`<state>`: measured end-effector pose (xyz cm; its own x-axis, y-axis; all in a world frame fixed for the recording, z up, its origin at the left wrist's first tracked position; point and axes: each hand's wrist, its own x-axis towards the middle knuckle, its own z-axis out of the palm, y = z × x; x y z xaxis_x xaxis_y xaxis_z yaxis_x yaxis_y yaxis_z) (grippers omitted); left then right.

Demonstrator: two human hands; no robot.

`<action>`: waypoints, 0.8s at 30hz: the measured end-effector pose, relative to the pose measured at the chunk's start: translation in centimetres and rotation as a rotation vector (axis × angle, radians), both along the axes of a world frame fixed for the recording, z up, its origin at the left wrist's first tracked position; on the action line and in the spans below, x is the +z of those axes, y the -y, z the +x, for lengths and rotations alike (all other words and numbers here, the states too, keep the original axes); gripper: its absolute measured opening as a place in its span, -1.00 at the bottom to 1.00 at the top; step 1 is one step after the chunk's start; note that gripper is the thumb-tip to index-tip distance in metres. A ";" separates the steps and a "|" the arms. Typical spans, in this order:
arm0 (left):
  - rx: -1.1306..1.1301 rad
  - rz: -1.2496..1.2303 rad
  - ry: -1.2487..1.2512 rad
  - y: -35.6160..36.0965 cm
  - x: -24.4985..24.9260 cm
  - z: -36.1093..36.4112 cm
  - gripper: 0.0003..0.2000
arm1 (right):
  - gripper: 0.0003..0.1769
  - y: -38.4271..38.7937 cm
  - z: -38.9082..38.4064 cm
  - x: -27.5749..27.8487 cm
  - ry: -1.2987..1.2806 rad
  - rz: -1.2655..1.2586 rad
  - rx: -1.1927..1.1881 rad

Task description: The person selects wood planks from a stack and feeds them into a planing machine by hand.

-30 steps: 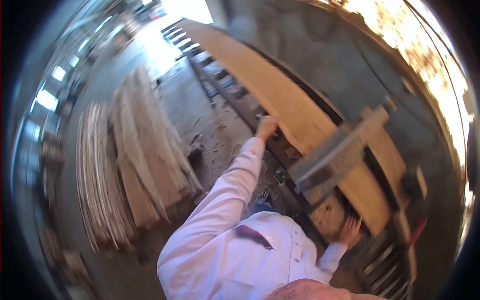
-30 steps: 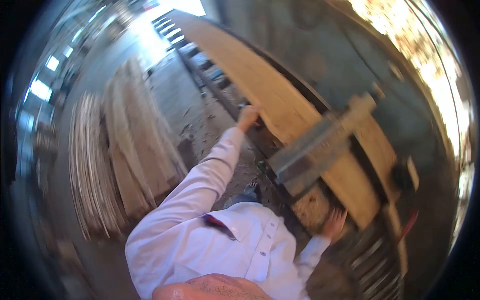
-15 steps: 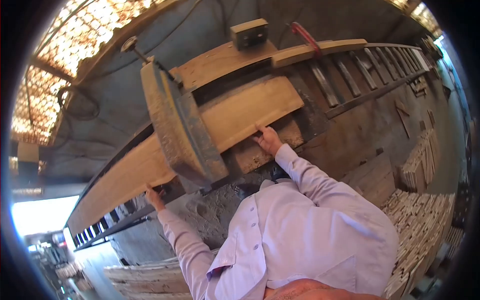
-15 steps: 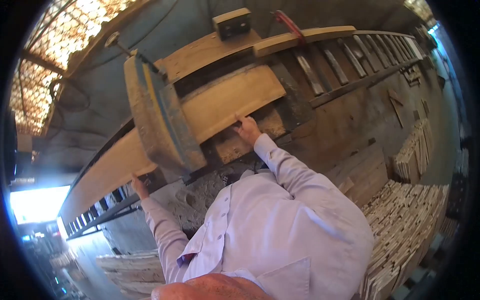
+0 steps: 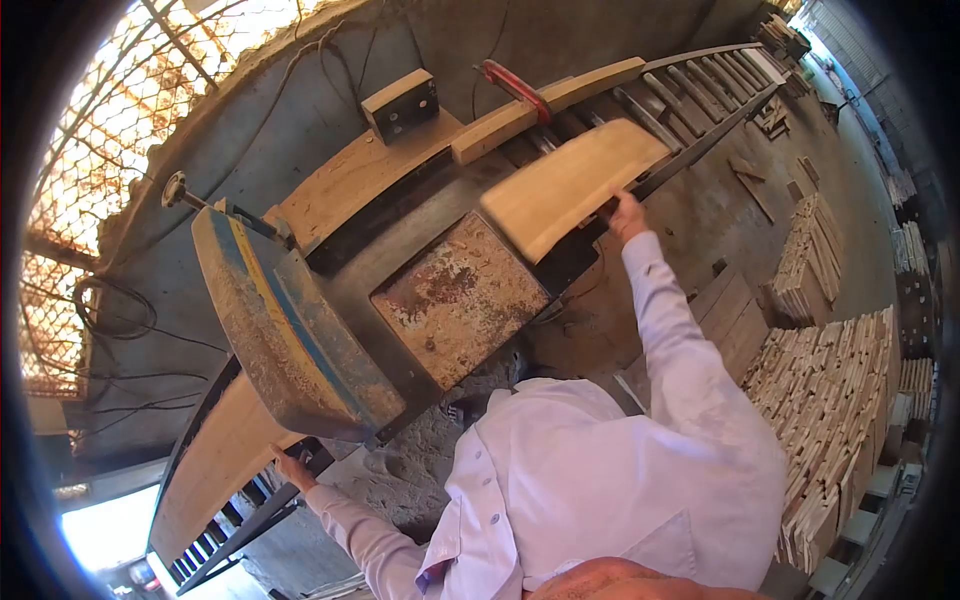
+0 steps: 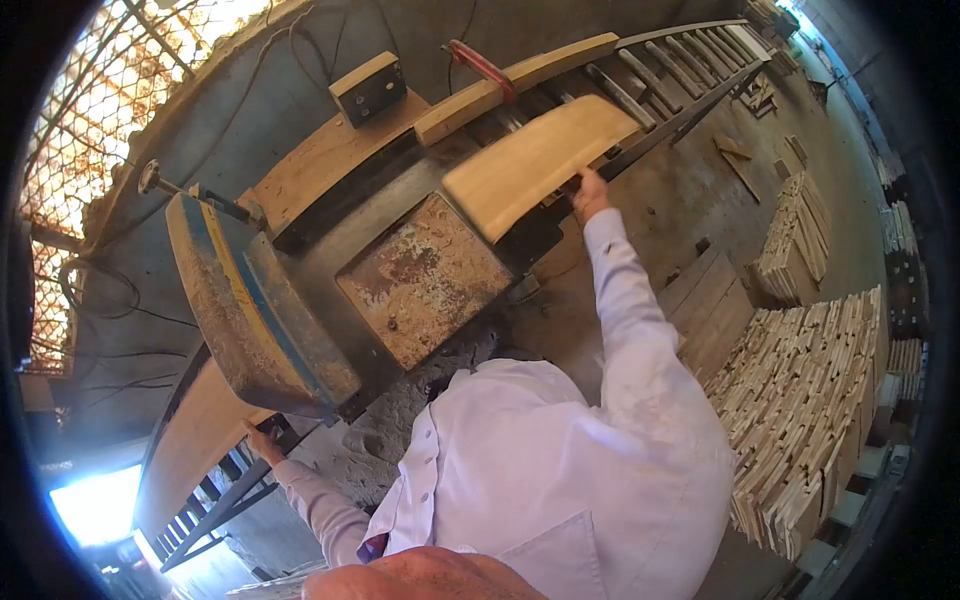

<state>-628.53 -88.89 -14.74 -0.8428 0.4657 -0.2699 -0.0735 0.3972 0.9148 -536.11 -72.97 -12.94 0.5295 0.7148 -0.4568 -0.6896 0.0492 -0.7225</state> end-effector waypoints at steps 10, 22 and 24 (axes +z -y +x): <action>-0.004 0.192 0.224 0.4 -0.6 -1.8 -0.43 | -0.30 1.0 -8.3 -0.3 1.663 -0.177 0.084; -0.155 0.387 0.306 -1.0 -4.6 -5.4 -0.62 | -0.05 2.5 -17.1 -2.1 1.909 -0.417 0.280; -0.292 0.190 0.087 -0.8 -5.8 -2.5 -0.66 | -0.04 2.6 -16.9 -1.7 1.878 -0.449 0.329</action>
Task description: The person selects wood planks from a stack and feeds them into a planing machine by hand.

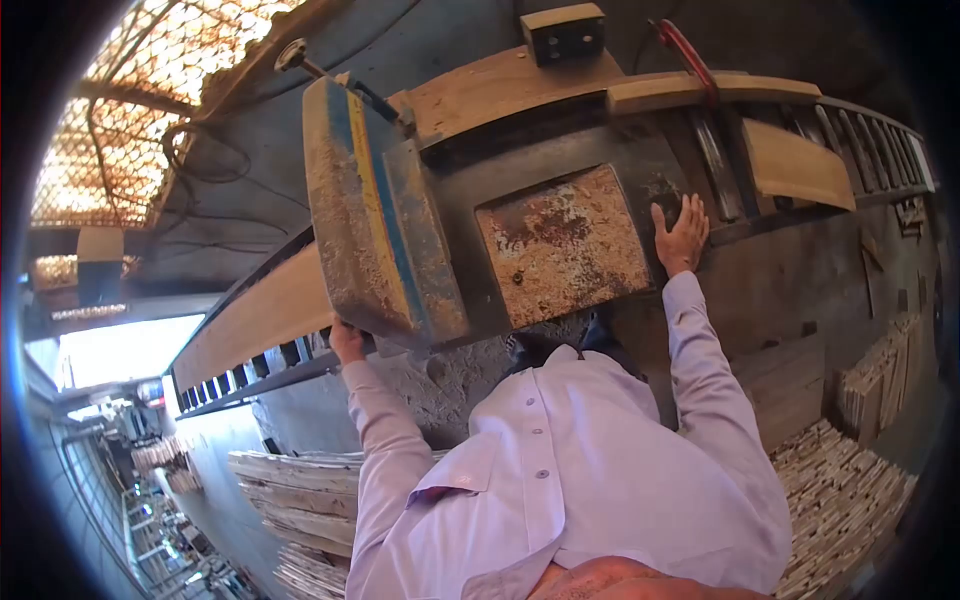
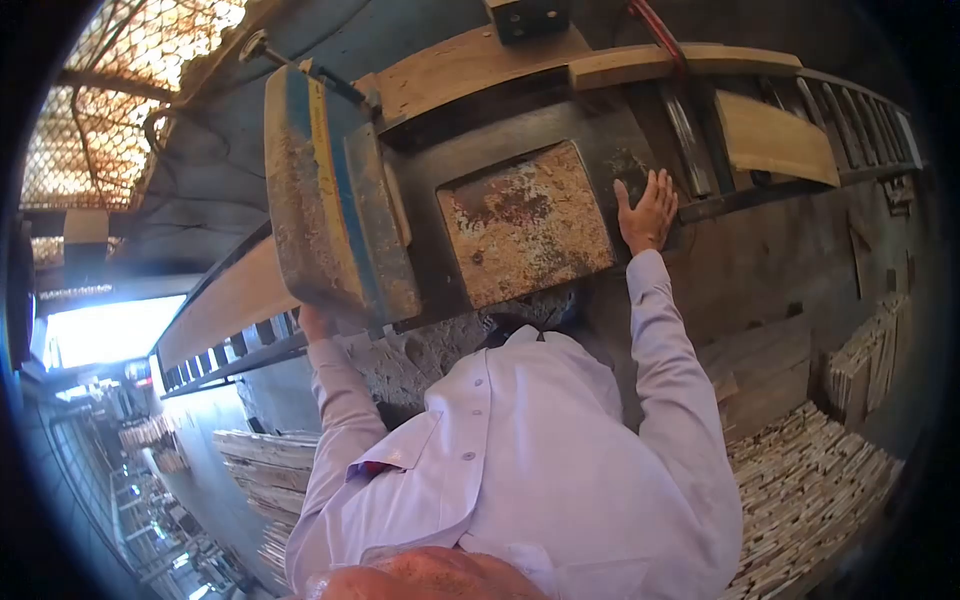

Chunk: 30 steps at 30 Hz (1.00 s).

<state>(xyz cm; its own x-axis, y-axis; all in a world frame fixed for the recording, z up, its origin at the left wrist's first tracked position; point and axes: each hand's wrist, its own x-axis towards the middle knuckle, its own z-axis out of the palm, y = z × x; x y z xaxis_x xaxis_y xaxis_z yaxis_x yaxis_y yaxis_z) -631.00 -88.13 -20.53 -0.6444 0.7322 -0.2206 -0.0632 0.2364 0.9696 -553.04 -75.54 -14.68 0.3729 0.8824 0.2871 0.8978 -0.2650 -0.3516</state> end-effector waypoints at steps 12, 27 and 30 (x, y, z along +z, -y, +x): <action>-0.307 -0.249 -0.006 2.8 6.1 5.8 -0.58 | -0.07 0.3 0.4 -0.1 -0.039 0.008 0.027; 0.284 0.062 0.488 -2.1 3.7 3.6 -0.65 | 0.02 0.1 -0.1 1.0 -0.031 -0.038 -0.022; 0.243 0.043 0.497 -2.0 2.7 5.7 -0.67 | 0.08 -0.3 -0.2 1.0 -0.086 -0.052 -0.026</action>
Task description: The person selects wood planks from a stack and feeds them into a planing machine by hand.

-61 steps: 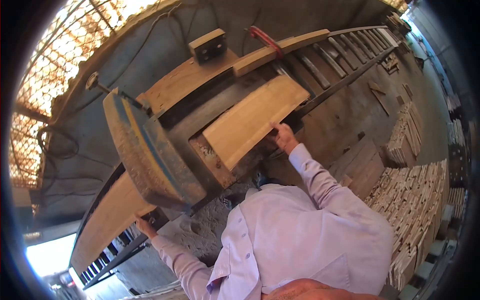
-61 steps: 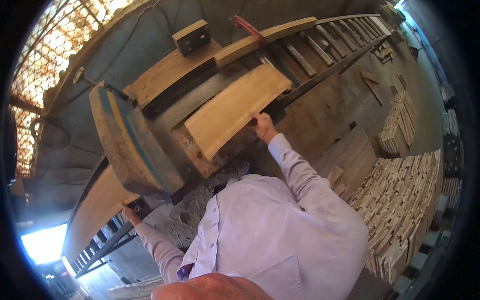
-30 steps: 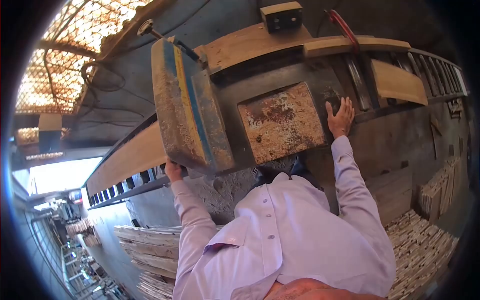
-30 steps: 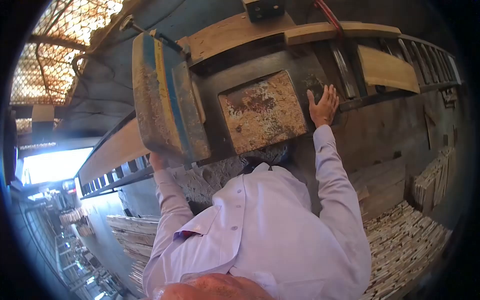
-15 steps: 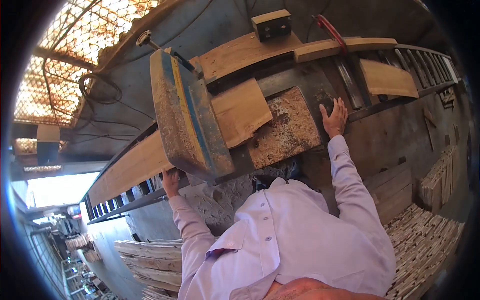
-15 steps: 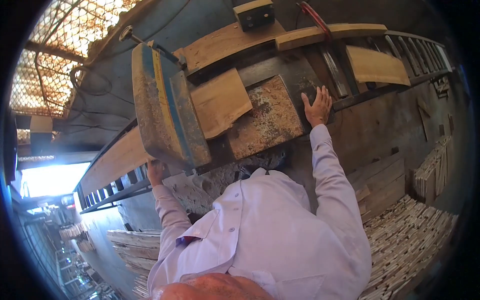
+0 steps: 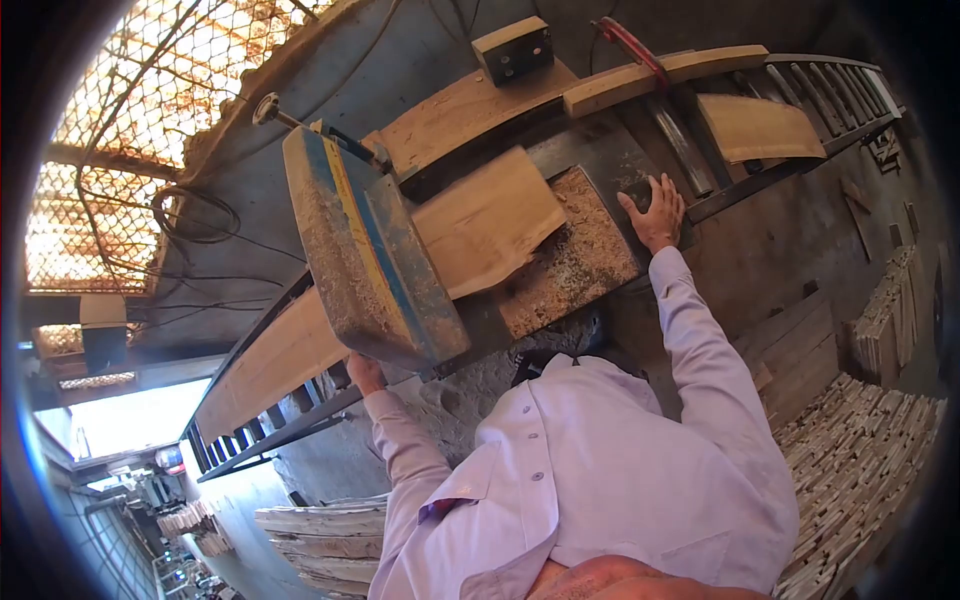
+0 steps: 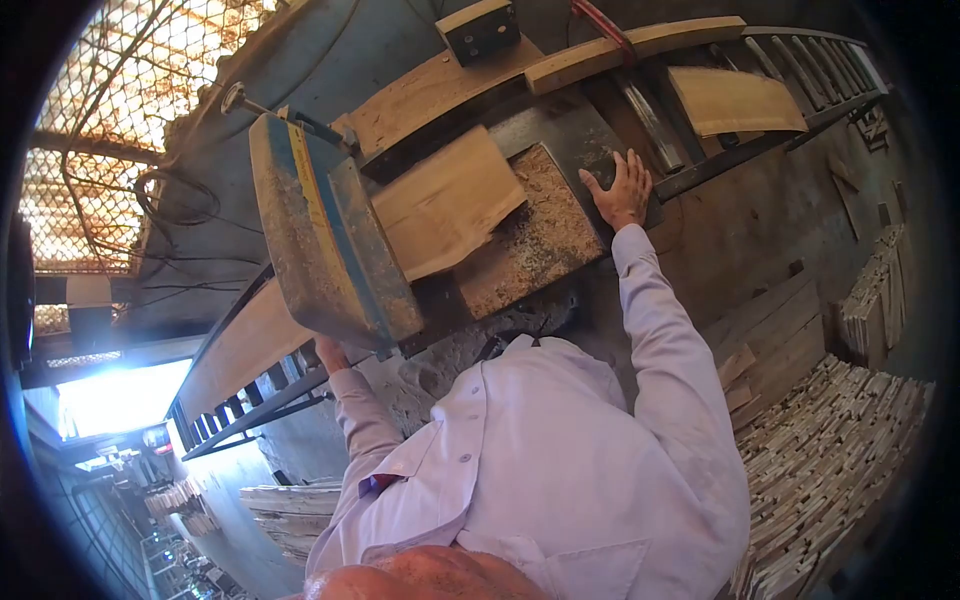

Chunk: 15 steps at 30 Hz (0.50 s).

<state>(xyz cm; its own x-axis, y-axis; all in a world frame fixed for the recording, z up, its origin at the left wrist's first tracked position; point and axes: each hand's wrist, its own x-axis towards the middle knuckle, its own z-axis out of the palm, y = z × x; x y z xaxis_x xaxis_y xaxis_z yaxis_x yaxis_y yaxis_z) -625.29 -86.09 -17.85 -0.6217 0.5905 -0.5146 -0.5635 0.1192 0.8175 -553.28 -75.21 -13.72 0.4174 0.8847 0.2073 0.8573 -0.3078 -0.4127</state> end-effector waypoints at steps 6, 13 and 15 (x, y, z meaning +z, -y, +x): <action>-0.203 -0.038 -0.176 -0.5 0.3 6.1 -0.69 | 0.21 -1.5 -0.6 -0.2 -0.048 -0.043 -0.004; -0.368 -0.118 -0.344 0.4 3.8 7.6 -0.70 | 0.32 -2.4 -2.3 0.4 -0.024 -0.109 -0.050; -0.338 -0.102 -0.371 0.5 4.6 6.1 -0.70 | 0.32 -2.3 -2.4 0.7 -0.015 -0.111 -0.051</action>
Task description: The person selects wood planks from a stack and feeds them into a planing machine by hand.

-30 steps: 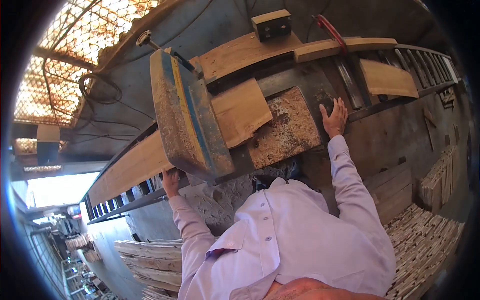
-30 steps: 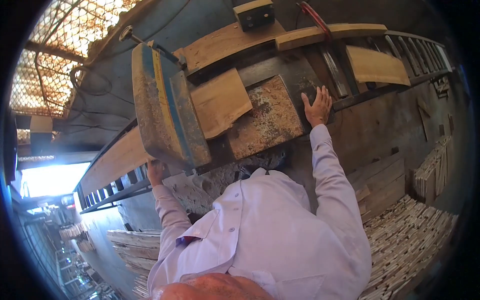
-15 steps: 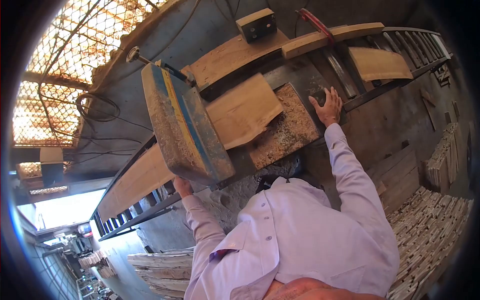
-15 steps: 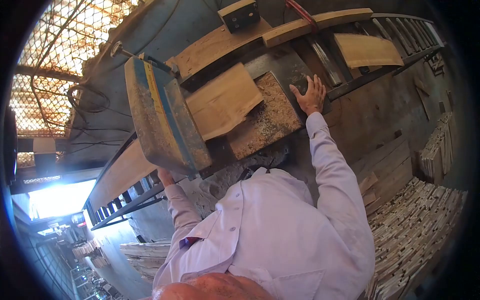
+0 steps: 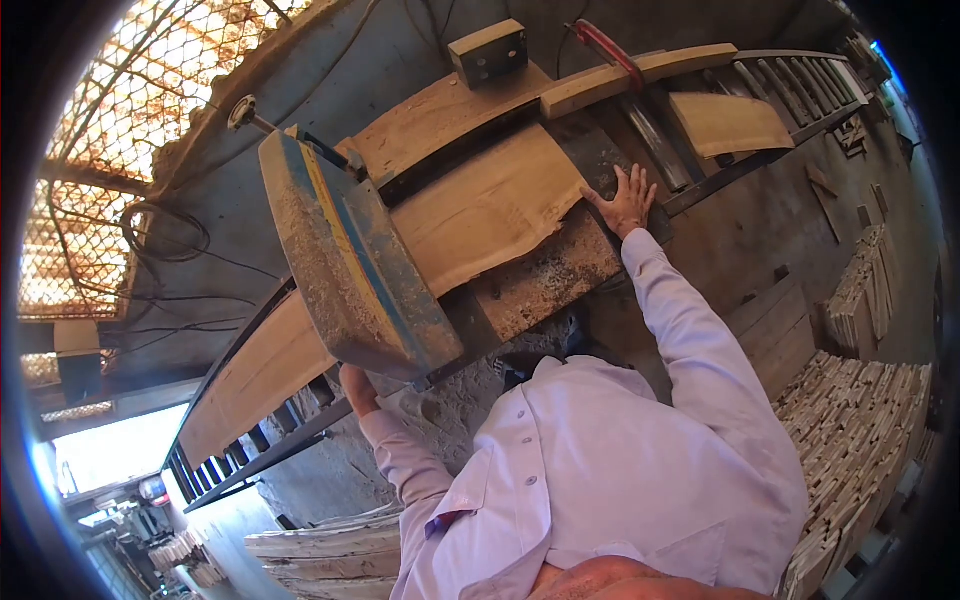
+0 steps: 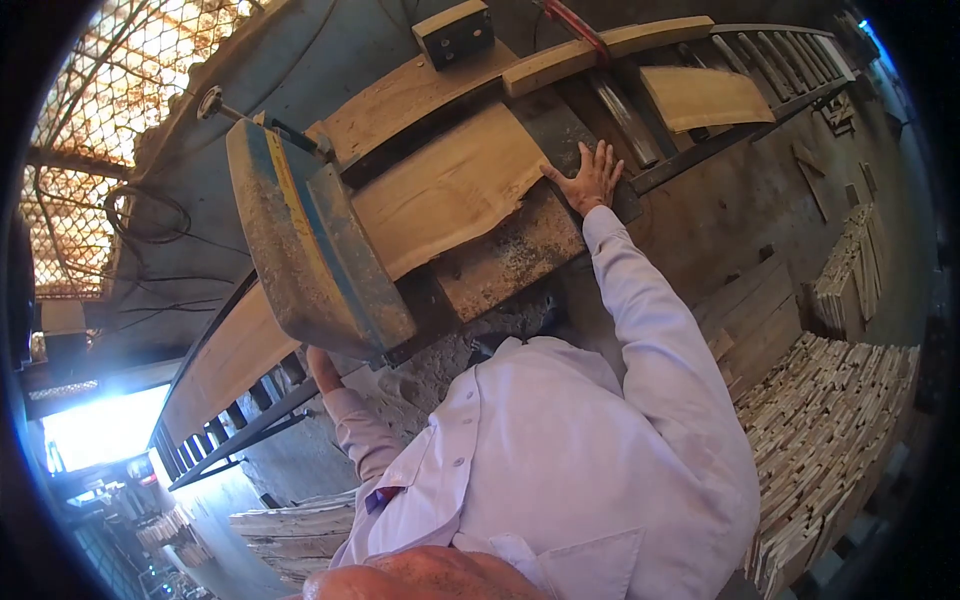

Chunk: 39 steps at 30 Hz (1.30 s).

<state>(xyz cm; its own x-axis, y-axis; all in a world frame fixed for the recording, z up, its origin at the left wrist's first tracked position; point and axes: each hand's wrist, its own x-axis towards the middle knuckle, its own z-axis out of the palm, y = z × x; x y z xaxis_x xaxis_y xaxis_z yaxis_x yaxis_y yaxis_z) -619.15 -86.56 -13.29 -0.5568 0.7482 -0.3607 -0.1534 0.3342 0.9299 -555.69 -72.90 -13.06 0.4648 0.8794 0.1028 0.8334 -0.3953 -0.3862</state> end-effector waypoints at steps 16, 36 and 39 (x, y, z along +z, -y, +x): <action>0.091 0.225 0.189 -0.2 -3.2 -2.6 -0.77 | 0.14 -1.2 0.6 -1.9 0.018 0.097 -0.038; 0.139 0.049 -0.238 2.0 -2.7 -6.6 -0.53 | 0.05 -1.1 0.5 -1.5 0.009 0.166 -0.001; 0.116 0.061 -0.382 1.6 -1.9 -4.6 -0.61 | 0.04 -1.1 0.4 -1.3 0.051 0.169 0.013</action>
